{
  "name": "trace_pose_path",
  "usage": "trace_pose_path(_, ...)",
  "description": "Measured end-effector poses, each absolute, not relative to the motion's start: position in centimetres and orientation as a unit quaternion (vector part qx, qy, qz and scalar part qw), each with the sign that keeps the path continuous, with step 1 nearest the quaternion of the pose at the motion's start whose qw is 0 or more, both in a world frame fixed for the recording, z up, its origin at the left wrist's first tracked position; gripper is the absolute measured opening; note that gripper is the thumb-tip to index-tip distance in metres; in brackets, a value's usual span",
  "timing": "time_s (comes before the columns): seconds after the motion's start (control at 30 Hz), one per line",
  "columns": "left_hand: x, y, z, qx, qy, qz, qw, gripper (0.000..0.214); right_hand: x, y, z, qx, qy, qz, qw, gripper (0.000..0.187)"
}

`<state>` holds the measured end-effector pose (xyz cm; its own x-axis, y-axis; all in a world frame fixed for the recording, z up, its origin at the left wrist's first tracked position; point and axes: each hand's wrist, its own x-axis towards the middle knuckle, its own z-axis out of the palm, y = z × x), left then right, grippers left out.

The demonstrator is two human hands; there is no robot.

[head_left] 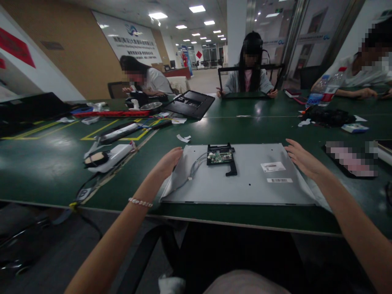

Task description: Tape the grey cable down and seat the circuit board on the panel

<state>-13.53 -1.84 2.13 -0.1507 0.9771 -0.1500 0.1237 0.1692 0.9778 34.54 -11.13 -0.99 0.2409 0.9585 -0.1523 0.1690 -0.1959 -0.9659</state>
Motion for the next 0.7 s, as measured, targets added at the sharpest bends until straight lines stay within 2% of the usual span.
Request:
trace_pose_path(0.17, -12.1, -2.7, 2.1, 0.445, 0.594, 0.449, 0.498, 0.04, 34.8, -11.3, -1.1, -0.674, -0.473, 0.38, 0.421, 0.076)
trace_pose_path(0.5, -10.1, -4.0, 2.5, 0.475, 0.597, 0.409, 0.501, 0.063, 34.4, -11.4, -1.1, -0.743, -0.574, 0.229, 0.257, 0.074)
trace_pose_path(0.7, -9.4, -4.4, 2.4, 0.519, 0.581, 0.387, 0.493, 0.07, 35.2, -11.1, -2.1, -0.741, -0.595, 0.208, 0.23, 0.076)
